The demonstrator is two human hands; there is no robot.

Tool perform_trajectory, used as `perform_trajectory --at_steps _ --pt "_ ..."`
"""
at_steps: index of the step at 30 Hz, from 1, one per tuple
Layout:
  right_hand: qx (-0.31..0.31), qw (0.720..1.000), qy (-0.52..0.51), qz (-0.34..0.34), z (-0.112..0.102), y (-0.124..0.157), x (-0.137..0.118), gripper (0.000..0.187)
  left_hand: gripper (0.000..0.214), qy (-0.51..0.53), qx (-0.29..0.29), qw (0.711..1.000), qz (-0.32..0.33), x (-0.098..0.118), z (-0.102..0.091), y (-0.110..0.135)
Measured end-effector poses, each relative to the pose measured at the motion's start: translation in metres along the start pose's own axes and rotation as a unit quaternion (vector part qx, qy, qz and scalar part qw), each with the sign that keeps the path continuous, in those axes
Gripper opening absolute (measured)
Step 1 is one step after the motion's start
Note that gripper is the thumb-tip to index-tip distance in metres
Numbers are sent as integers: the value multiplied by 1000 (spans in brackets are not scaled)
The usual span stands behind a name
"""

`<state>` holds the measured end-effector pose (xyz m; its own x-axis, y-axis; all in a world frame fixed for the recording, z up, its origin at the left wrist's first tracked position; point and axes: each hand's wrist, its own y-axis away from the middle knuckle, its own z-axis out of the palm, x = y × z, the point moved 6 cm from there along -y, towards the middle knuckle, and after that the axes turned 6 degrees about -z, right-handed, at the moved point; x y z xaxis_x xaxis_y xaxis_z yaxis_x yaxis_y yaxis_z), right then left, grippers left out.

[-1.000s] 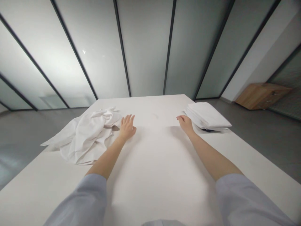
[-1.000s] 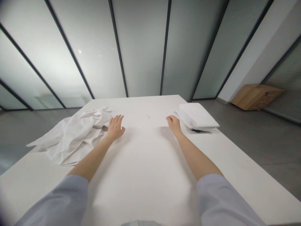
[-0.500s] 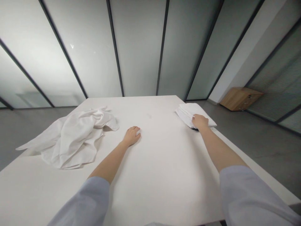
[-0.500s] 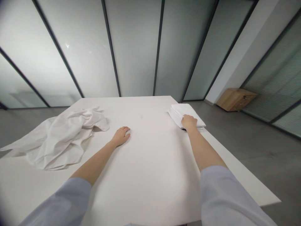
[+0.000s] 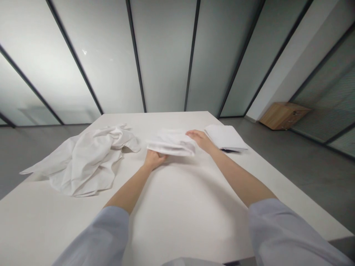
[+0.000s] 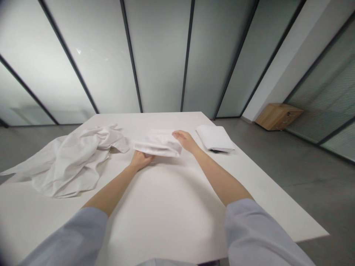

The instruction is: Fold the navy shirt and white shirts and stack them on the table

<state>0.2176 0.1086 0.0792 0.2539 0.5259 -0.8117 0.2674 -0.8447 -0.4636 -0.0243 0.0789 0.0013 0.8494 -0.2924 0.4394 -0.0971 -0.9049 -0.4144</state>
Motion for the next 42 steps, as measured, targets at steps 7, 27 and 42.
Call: perform_trajectory --at_steps 7,27,42 --pt "-218 947 230 -48 90 43 26 76 62 106 35 994 -10 -4 -4 -1" --pt "229 967 -43 107 56 13 52 46 40 167 87 959 -211 -27 -9 -4" --pt "155 910 383 31 -29 11 73 41 48 -113 -202 968 -94 15 1 -2"
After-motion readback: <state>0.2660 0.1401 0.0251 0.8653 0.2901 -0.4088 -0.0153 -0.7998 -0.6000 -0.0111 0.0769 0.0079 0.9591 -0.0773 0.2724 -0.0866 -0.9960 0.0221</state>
